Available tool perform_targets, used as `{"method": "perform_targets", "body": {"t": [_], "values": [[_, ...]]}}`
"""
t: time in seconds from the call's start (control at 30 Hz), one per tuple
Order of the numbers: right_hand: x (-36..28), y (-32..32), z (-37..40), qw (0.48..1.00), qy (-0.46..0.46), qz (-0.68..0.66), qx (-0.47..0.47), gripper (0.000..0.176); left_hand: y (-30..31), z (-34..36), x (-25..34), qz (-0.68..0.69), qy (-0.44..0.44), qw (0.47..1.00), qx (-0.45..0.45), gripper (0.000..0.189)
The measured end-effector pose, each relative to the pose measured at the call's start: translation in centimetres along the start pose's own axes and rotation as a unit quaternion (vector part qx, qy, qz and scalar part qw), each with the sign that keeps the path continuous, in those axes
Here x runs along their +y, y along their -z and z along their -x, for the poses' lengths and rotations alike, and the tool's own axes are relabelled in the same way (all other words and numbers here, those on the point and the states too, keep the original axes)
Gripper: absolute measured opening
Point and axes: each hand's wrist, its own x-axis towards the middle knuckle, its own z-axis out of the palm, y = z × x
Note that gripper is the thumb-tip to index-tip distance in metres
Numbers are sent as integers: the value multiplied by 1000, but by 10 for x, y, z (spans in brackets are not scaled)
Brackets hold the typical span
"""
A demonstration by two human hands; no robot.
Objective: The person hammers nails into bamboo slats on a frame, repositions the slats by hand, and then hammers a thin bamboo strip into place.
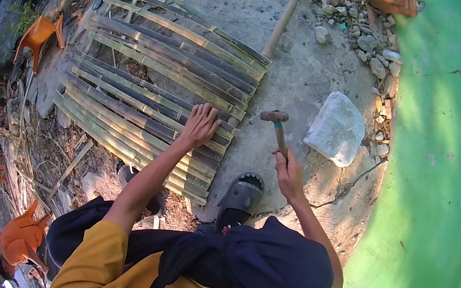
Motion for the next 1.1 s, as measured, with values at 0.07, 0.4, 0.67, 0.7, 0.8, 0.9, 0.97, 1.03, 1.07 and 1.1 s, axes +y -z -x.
{"method": "perform_targets", "body": {"t": [0.07,0.4,0.67,0.7,0.8,0.9,0.97,1.03,1.07,1.1], "values": [[-48,17,-22,1000,1,16,-8,28,13,5,-21,37,1,999,11,30],[-236,58,-116,989,7,-133,64,25,26,-29,-31,102,-159,981,-47,27],[-196,-56,-93,930,-19,-258,261,30,15,-65,-54,141,-354,917,-120,16],[-184,-74,-82,919,-32,-248,305,30,12,-64,-56,153,-389,899,-131,14],[-137,-128,-46,890,-83,-183,409,29,9,-66,-62,172,-385,890,-171,10],[-79,-191,-10,868,-154,-57,470,33,7,-51,-60,175,-335,916,-137,10],[-50,-230,8,876,-178,-35,448,37,2,-41,-56,191,-264,937,-124,10],[-43,-255,20,881,-209,-16,424,41,-5,-26,-55,207,-191,952,-118,12],[-39,-263,22,886,-192,17,421,42,-8,-27,-57,189,-202,957,-86,13],[-39,-269,22,890,-176,50,417,42,-11,-29,-58,172,-213,960,-54,15]]}}
